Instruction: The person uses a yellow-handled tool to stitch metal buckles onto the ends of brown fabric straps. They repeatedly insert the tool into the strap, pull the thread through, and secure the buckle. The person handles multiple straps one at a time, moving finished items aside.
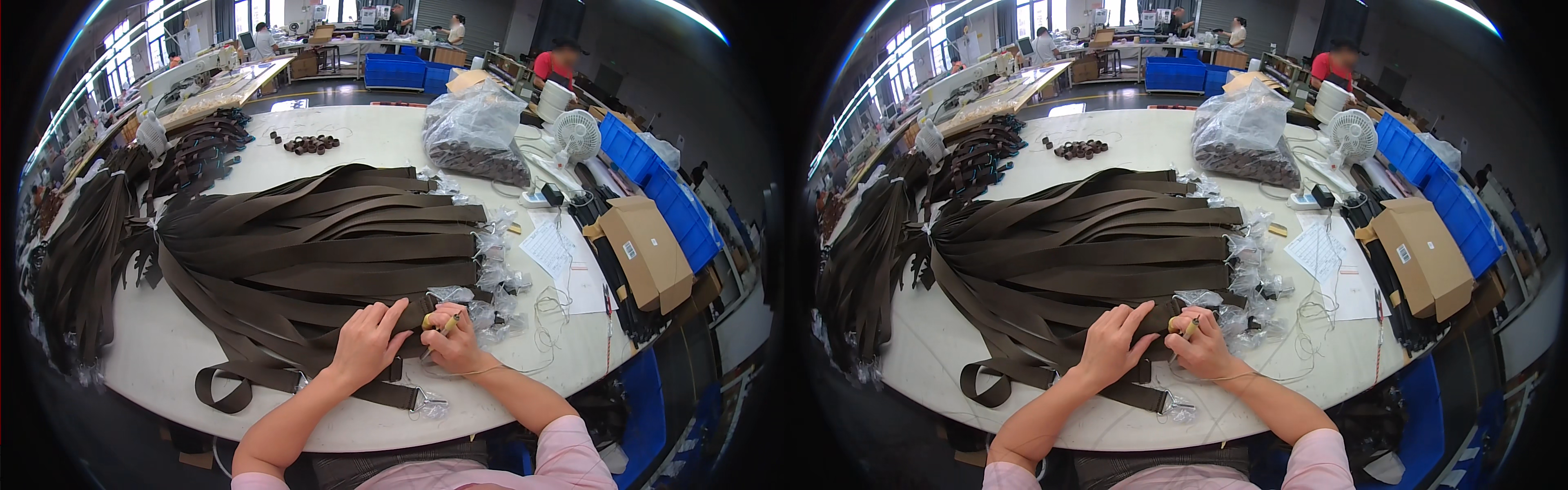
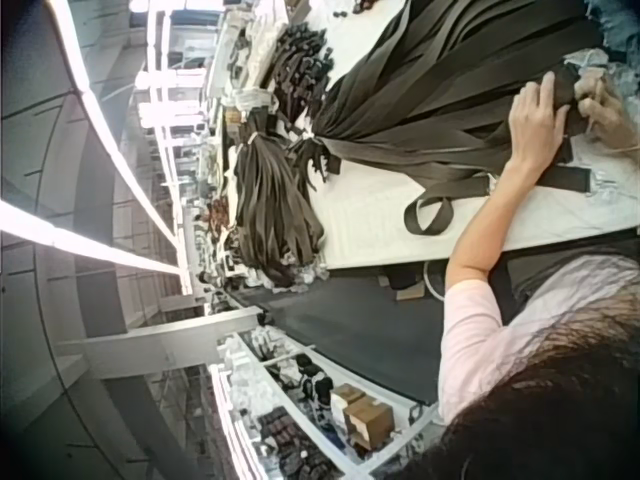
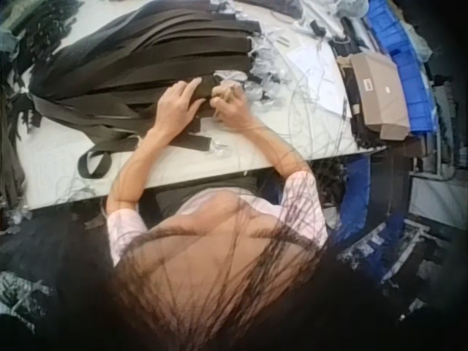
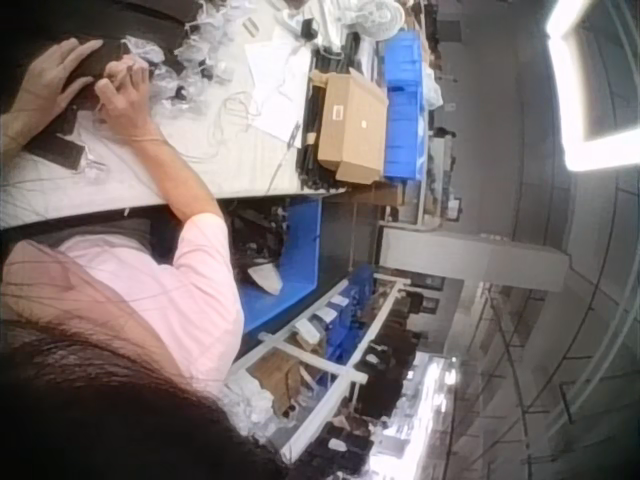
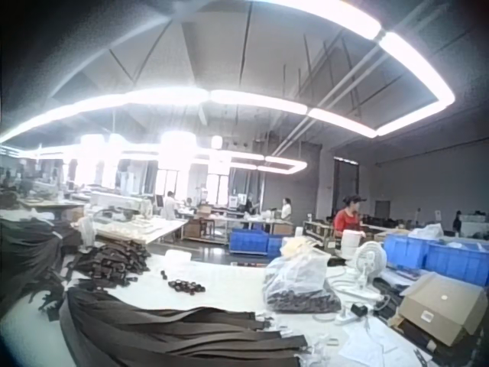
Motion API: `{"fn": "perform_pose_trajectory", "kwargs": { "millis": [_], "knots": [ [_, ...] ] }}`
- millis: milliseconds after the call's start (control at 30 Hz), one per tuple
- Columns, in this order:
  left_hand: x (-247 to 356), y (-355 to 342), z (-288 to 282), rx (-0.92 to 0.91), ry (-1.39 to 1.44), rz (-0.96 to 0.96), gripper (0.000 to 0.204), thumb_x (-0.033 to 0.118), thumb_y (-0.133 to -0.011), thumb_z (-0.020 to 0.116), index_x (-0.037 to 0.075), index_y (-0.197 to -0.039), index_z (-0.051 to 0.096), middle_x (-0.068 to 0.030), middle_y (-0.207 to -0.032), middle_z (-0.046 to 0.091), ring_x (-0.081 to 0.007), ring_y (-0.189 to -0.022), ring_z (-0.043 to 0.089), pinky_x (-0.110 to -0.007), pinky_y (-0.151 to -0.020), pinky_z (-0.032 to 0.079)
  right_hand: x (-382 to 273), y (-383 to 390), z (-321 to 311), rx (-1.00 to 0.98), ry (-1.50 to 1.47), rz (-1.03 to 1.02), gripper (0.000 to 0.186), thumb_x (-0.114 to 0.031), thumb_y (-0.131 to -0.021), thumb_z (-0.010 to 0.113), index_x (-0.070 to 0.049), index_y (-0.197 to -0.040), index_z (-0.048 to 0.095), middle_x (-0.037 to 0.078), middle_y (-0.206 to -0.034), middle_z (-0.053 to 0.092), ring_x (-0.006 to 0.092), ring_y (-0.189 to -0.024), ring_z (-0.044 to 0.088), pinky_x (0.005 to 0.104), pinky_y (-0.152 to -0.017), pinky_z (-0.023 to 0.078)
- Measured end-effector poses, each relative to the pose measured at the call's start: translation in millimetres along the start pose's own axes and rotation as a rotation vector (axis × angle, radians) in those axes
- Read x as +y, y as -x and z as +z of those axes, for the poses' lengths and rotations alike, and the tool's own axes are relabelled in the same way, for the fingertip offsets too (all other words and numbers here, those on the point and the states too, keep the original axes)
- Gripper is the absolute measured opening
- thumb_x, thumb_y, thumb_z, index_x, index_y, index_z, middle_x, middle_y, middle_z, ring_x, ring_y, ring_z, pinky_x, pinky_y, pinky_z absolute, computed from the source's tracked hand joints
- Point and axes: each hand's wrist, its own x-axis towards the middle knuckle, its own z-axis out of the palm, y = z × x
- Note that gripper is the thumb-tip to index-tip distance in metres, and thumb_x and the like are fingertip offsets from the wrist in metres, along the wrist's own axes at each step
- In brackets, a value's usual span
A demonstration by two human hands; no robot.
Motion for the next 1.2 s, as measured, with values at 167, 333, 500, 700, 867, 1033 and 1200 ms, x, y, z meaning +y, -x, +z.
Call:
{"fn": "perform_pose_trajectory", "kwargs": {
  "millis": [167, 333, 500, 700, 867, 1033, 1200],
  "knots": [
    [-4.7, 1.1, 0.8, -0.034, 0.022, -0.051, 0.059, 0.02, -0.086, 0.086, 0.006, -0.139, 0.063, -0.0112, -0.097, 0.064, -0.0314, -0.082, 0.065, -0.042, -0.073, 0.055, 2.6, 2.6, 0.2, 0.004, -0.019, 0.014, 0.023, -0.003, -0.073, 0.076, -0.014, -0.088, 0.061, 0.006, -0.105, 0.063, 0.0337, -0.104, 0.062, 0.0482, -0.098, 0.052],
    [-7.2, 1.1, 1.4, -0.029, 0.028, -0.05, 0.06, 0.022, -0.087, 0.086, 0.007, -0.14, 0.063, -0.011, -0.096, 0.064, -0.0319, -0.082, 0.066, -0.042, -0.073, 0.056, 4.8, 3.7, -1.2, 0.019, -0.018, 0.043, 0.027, -0.002, -0.074, 0.078, -0.014, -0.092, 0.061, 0.007, -0.108, 0.064, 0.0314, -0.105, 0.064, 0.0489, -0.1, 0.051],
    [-6.6, 2.2, -0.3, -0.065, -0.002, -0.051, 0.059, 0.024, -0.089, 0.085, 0.006, -0.141, 0.062, -0.0098, -0.096, 0.062, -0.0287, -0.084, 0.066, -0.04, -0.073, 0.056, 3.3, -2.7, -5.2, 0.053, 0.002, 0.061, 0.028, -0.003, -0.082, 0.079, -0.014, -0.105, 0.068, 0.007, -0.115, 0.068, 0.0282, -0.109, 0.068, 0.0474, -0.103, 0.049],
    [-6.5, 2.6, 0.2, -0.068, 0.006, -0.048, 0.059, 0.024, -0.089, 0.085, 0.008, -0.141, 0.063, -0.0089, -0.094, 0.061, -0.0278, -0.08, 0.066, -0.04, -0.07, 0.056, -0.7, -10.1, -20.8, 0.032, 0.035, 0.072, 0.029, -0.013, -0.098, 0.073, -0.014, -0.127, 0.071, 0.009, -0.128, 0.074, 0.0287, -0.115, 0.07, 0.0464, -0.108, 0.047],
    [-6.7, 2.5, 0.1, -0.084, -0.007, -0.022, 0.059, 0.025, -0.089, 0.085, 0.009, -0.142, 0.063, -0.0085, -0.093, 0.061, -0.0271, -0.079, 0.066, -0.04, -0.069, 0.056, 5.7, -8.4, -34.3, 0.128, 0.003, 0.026, 0.026, -0.015, -0.103, 0.067, -0.011, -0.129, 0.069, 0.012, -0.128, 0.074, 0.0304, -0.115, 0.07, 0.0494, -0.107, 0.048],
    [-3.4, 0.1, -1.3, -0.02, -0.042, -0.001, 0.057, 0.024, -0.087, 0.086, 0.009, -0.138, 0.065, -0.0068, -0.098, 0.062, -0.0266, -0.086, 0.064, -0.041, -0.075, 0.054, 15.5, -9.6, -48.5, 0.257, 0.016, 0.026, 0.025, -0.007, -0.103, 0.06, -0.008, -0.128, 0.064, 0.013, -0.115, 0.077, 0.0318, -0.104, 0.074, 0.051, -0.101, 0.053],
    [31.7, -8.0, -5.8, 0.163, 0.038, 0.118, 0.044, 0.017, -0.077, 0.091, 0.01, -0.118, 0.074, -0.0069, -0.102, 0.066, -0.0282, -0.089, 0.062, -0.038, -0.074, 0.052, 19.6, -11.9, -57.0, 0.276, 0.084, 0.093, 0.028, 0.001, -0.1, 0.06, -0.008, -0.125, 0.064, 0.016, -0.118, 0.076, 0.0326, -0.108, 0.074, 0.0492, -0.101, 0.052]
  ]
}}
